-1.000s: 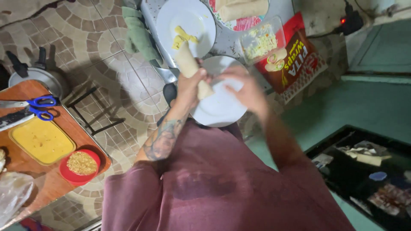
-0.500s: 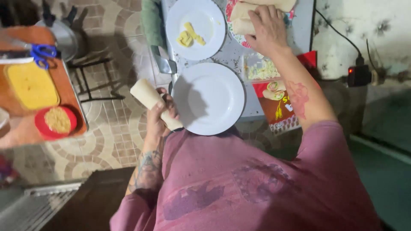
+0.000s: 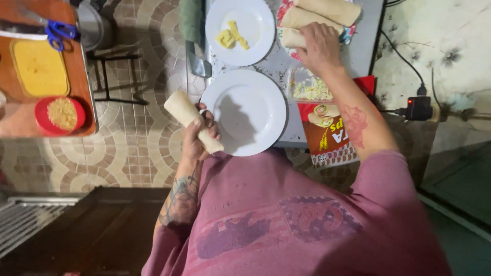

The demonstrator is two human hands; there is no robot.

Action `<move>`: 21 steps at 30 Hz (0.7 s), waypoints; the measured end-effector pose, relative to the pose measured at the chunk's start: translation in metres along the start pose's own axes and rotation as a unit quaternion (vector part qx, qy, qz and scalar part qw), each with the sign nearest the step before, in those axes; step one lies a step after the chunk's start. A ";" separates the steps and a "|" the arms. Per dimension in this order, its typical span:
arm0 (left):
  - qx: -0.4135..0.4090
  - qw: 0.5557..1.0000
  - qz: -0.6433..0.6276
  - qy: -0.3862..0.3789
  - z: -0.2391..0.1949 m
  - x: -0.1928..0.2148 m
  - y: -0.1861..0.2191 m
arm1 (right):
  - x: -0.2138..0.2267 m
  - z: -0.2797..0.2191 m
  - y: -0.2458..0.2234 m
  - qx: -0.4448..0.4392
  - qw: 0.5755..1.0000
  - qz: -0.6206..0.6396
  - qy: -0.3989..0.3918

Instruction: Assembling and rolling food wraps by adding fillings like cheese and folding the tortillas on a plate.

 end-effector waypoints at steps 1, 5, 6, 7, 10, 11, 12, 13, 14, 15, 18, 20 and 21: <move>-0.003 1.000 -0.014 0.003 -0.003 0.000 0.000 | 0.001 0.002 -0.004 -0.022 0.997 0.028 -0.064; -0.011 0.999 -0.032 0.003 0.001 0.005 0.007 | 0.029 0.003 -0.002 0.005 0.997 0.069 -0.029; -0.020 0.999 -0.023 -0.017 0.002 0.004 0.010 | 0.046 0.006 -0.007 -0.023 0.994 0.098 -0.041; -0.022 0.999 -0.015 -0.036 0.003 0.004 0.013 | 0.063 0.004 -0.011 -0.057 0.989 0.126 -0.056; -0.017 0.999 -0.037 -0.014 -0.001 0.003 0.021 | 0.097 -0.009 -0.043 -0.021 0.986 0.155 -0.048; -0.011 0.999 -0.038 -0.017 -0.003 0.008 0.021 | 0.125 -0.013 -0.075 -0.027 0.987 0.152 -0.047; -0.011 0.999 -0.032 -0.006 -0.004 0.012 0.021 | 0.149 -0.017 -0.105 -0.142 0.935 0.256 -0.201; -0.008 1.000 -0.025 0.003 -0.003 0.014 0.022 | 0.174 -0.021 -0.137 -0.249 0.835 0.353 -0.341; 0.000 1.000 -0.024 -0.004 0.002 0.019 0.018 | 0.126 -0.034 -0.153 -0.258 0.835 0.353 -0.335; -0.013 1.000 0.023 -0.009 0.005 0.025 0.015 | 0.081 -0.050 -0.172 -0.169 0.862 0.381 -0.287; -0.025 0.997 0.074 -0.025 0.015 0.030 0.005 | 0.020 -0.074 -0.212 -0.077 0.884 0.395 -0.236; -0.019 0.996 0.081 -0.030 0.015 0.026 0.002 | 0.003 -0.082 -0.227 -0.079 0.887 0.388 -0.237; -0.002 0.996 0.079 -0.039 0.019 0.021 0.001 | -0.005 -0.084 -0.227 -0.064 0.908 0.355 -0.212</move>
Point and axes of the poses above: each hand's wrist, its own z-axis towards the middle knuckle, its own x-axis out of the back of the hand, y = z × x, the point moved 1 cm from there along z, towards the middle knuckle, and after that the axes turned 4 degrees about -z, right-handed, at the moved point
